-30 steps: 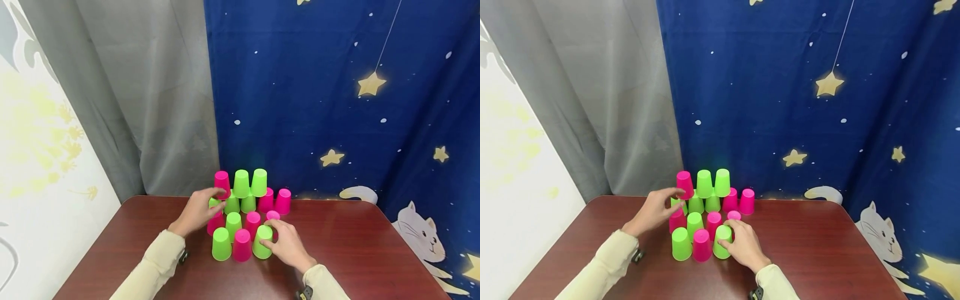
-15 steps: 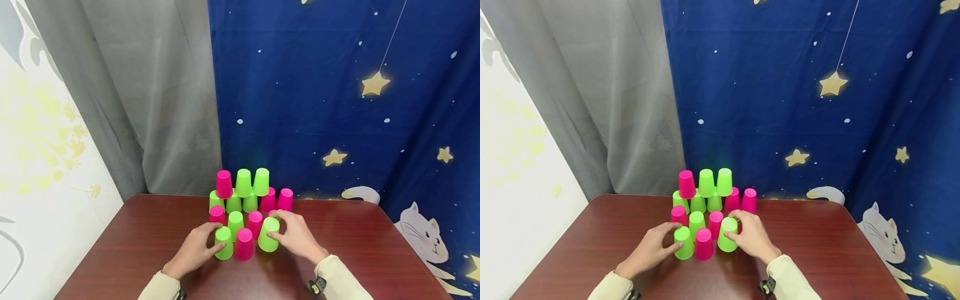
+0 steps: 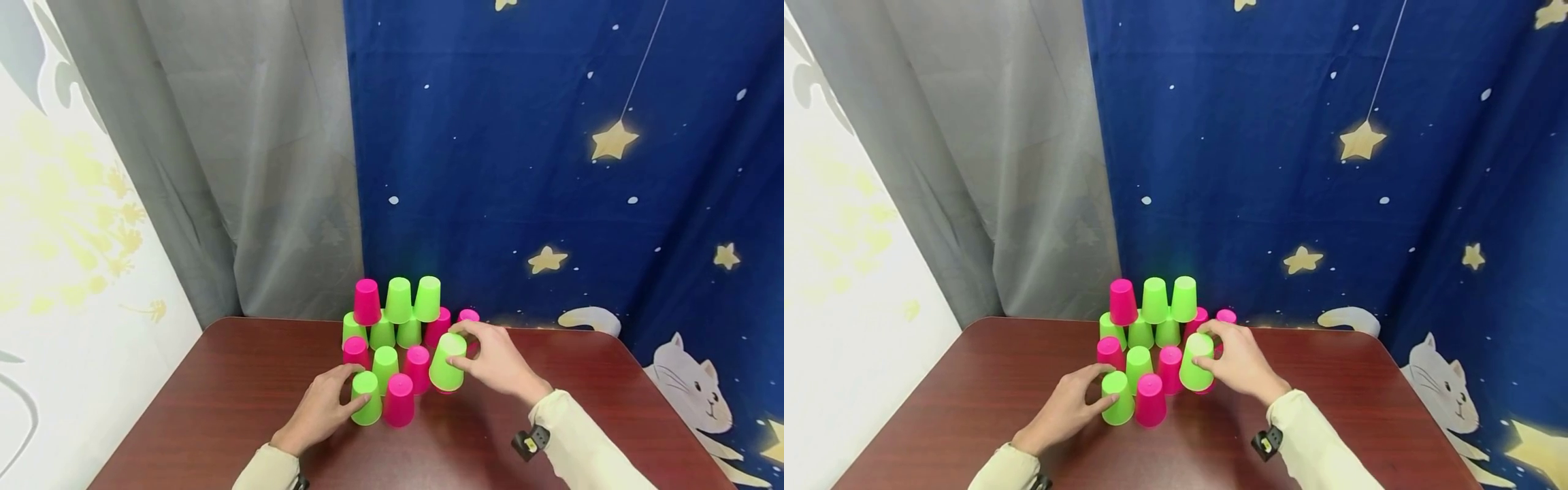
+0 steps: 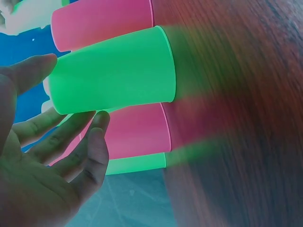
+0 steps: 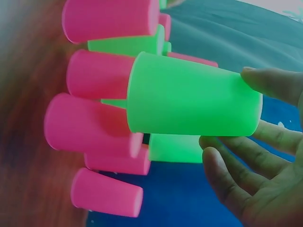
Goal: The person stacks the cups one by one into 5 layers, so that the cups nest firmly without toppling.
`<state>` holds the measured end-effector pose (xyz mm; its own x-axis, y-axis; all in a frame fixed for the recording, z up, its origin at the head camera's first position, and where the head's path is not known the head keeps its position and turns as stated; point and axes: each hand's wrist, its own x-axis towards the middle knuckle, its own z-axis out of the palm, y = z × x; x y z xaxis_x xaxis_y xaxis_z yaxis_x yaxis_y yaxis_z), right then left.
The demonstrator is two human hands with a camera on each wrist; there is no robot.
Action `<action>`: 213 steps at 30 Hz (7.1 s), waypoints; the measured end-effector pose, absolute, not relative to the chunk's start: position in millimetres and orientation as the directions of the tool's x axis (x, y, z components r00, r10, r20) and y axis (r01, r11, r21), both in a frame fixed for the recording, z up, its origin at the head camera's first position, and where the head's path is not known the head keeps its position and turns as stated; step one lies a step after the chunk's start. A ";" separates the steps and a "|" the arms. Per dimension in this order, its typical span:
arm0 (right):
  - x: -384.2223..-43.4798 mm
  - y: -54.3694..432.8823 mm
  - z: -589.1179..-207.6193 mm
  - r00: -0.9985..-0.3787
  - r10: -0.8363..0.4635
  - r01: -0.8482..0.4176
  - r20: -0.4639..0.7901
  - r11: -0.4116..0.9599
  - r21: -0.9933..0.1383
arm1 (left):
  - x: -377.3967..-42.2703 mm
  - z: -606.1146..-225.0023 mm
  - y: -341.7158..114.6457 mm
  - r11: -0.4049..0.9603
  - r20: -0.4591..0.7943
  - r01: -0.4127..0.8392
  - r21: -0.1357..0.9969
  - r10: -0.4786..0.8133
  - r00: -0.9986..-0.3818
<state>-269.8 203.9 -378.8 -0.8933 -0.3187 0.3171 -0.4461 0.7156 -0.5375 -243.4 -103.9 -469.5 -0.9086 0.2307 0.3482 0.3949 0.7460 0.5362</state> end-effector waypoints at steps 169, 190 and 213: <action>-311.1 206.5 -464.6 -0.962 -0.179 -0.273 0.206 0.639 -0.719 | -378.3 -322.8 -79.9 0.721 0.397 0.358 0.593 0.125 -0.909; -309.8 205.0 -471.1 -0.958 -0.168 -0.286 0.233 0.632 -0.720 | -386.9 -319.8 -73.0 0.746 0.336 0.319 0.584 0.136 -0.932; -313.0 202.3 -469.4 -0.959 -0.171 -0.284 0.227 0.627 -0.726 | -379.4 -333.0 -101.7 0.715 0.296 0.314 0.624 0.155 -0.942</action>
<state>-313.0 202.3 -469.4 -0.9587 -0.1711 0.2271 -0.2838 0.6266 -0.7259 -379.4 -101.7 -333.0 -0.9424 0.1552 0.2964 0.3142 0.7152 0.6243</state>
